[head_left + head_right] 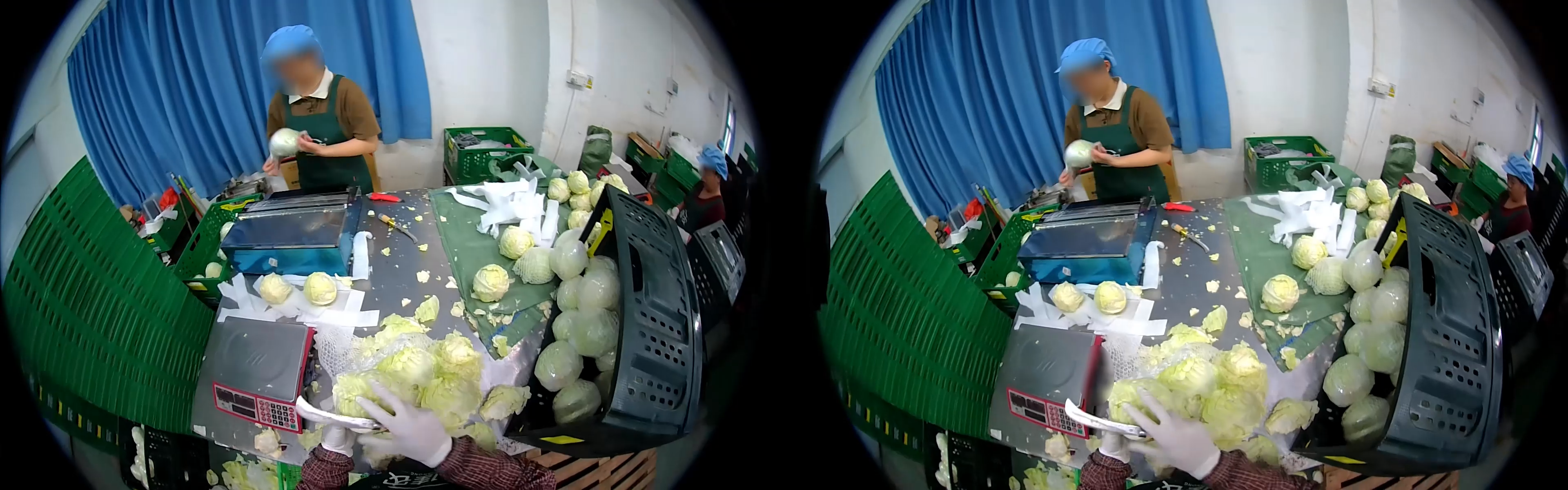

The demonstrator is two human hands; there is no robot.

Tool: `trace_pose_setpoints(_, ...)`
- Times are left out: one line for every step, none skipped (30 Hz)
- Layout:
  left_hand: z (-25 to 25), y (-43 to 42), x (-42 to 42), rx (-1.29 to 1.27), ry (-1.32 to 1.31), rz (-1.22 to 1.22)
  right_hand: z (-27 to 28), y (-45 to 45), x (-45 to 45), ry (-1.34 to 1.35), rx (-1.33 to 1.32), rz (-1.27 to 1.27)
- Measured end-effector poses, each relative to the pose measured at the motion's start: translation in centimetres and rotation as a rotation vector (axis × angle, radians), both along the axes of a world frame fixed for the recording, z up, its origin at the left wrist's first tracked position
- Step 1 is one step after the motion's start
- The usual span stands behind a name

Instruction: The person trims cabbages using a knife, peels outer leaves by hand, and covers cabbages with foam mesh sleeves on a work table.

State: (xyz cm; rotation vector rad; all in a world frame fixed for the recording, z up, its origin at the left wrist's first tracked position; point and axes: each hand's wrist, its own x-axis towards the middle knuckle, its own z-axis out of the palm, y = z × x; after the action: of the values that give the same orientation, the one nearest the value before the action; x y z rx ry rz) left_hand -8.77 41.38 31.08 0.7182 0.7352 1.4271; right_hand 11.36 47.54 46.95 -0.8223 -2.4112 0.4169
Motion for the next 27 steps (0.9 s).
trace_pose_setpoints(1.7,0.3,1.0,-0.151,0.046,0.089,-2.4,0.6,-0.2,0.059,-0.02,0.042)
trace_pose_setpoints(2.9,0.5,1.6,-0.299,0.094,0.184,-4.2,1.1,-0.3,0.119,-0.038,0.089)
trace_pose_setpoints(2.5,0.6,1.6,-0.22,-0.033,0.122,-4.8,1.6,0.0,0.325,-0.194,0.07)
trace_pose_setpoints(2.3,0.4,1.6,-0.224,-0.032,0.128,-5.1,2.2,0.7,0.503,-0.392,-0.003)
trace_pose_setpoints(3.6,0.4,2.2,-0.2,-0.294,0.158,-5.3,2.9,1.6,0.676,-0.593,-0.076)
trace_pose_setpoints(4.4,0.4,2.5,-0.165,-0.558,0.189,-6.2,4.3,3.5,0.623,-0.671,-0.18)
trace_pose_setpoints(4.6,0.2,2.2,-0.158,-0.538,0.164,-6.8,5.6,5.2,0.565,-0.744,-0.282)
trace_pose_setpoints(4.8,0.0,1.9,-0.149,-0.517,0.139,-6.1,6.0,5.8,0.557,-0.745,-0.269)
trace_pose_setpoints(5.1,-0.1,1.7,-0.132,-0.416,0.154,-5.1,6.1,6.4,0.334,-0.332,-0.402)
trace_pose_setpoints(5.3,0.0,1.4,-0.123,-0.366,0.159,-4.4,6.1,6.6,0.108,0.087,-0.52)
trace_pose_setpoints(5.5,0.1,1.1,-0.114,-0.317,0.164,-4.5,5.8,6.4,0.084,0.172,-0.5)
trace_pose_setpoints(5.8,0.2,0.5,-0.082,-0.276,0.13,-4.6,5.4,5.9,0.078,0.174,-0.5)
trace_pose_setpoints(6.1,0.4,0.1,-0.051,-0.237,0.096,-4.8,4.7,5.1,0.313,-0.501,-0.371)
trace_pose_setpoints(7.9,0.6,0.0,-0.053,-0.245,0.096,-5.1,3.9,4.4,0.536,-1.174,-0.204)
trace_pose_setpoints(10.8,0.7,0.1,0.01,0.19,0.098,-5.8,3.5,4.0,0.529,-1.173,-0.209)
trace_pose_setpoints(12.4,0.8,-0.1,0.073,0.624,0.096,-6.9,3.2,3.6,0.712,-1.531,0.008)
trace_pose_setpoints(12.0,1.0,-0.8,0.294,0.997,0.14,-8.3,2.9,3.0,0.89,-1.879,0.249)
trace_pose_setpoints(12.3,0.8,-0.1,0.289,0.986,0.144,-10.3,2.2,2.2,0.879,-1.882,0.239)
trace_pose_setpoints(13.0,0.3,1.3,0.34,0.99,0.272,-12.6,1.4,1.3,0.997,-1.917,0.071)
trace_pose_setpoints(13.3,0.2,2.5,0.393,0.995,0.398,-12.4,1.4,1.2,1.021,-1.937,-0.019)
trace_pose_setpoints(12.2,0.6,3.1,0.402,0.909,0.411,-12.3,1.4,1.0,1.047,-1.954,-0.111)
trace_pose_setpoints(11.2,1.0,3.8,0.414,0.824,0.423,-12.1,1.4,0.9,1.073,-1.965,-0.203)
trace_pose_setpoints(10.2,0.9,4.4,0.28,0.658,0.312,-12.1,1.7,1.6,1.026,-1.912,-0.222)
trace_pose_setpoints(9.2,0.9,4.8,0.149,0.491,0.2,-12.2,2.2,2.4,0.978,-1.858,-0.24)
trace_pose_setpoints(8.4,1.0,5.1,0.124,0.526,0.249,-12.3,2.4,3.3,0.925,-1.807,-0.26)
trace_pose_setpoints(7.6,1.0,5.4,0.114,0.514,0.248,-12.4,2.5,4.2,0.916,-1.811,-0.275)
trace_pose_setpoints(6.5,1.0,5.7,0.057,0.629,0.264,-12.5,2.5,5.1,0.592,-1.107,-0.393)
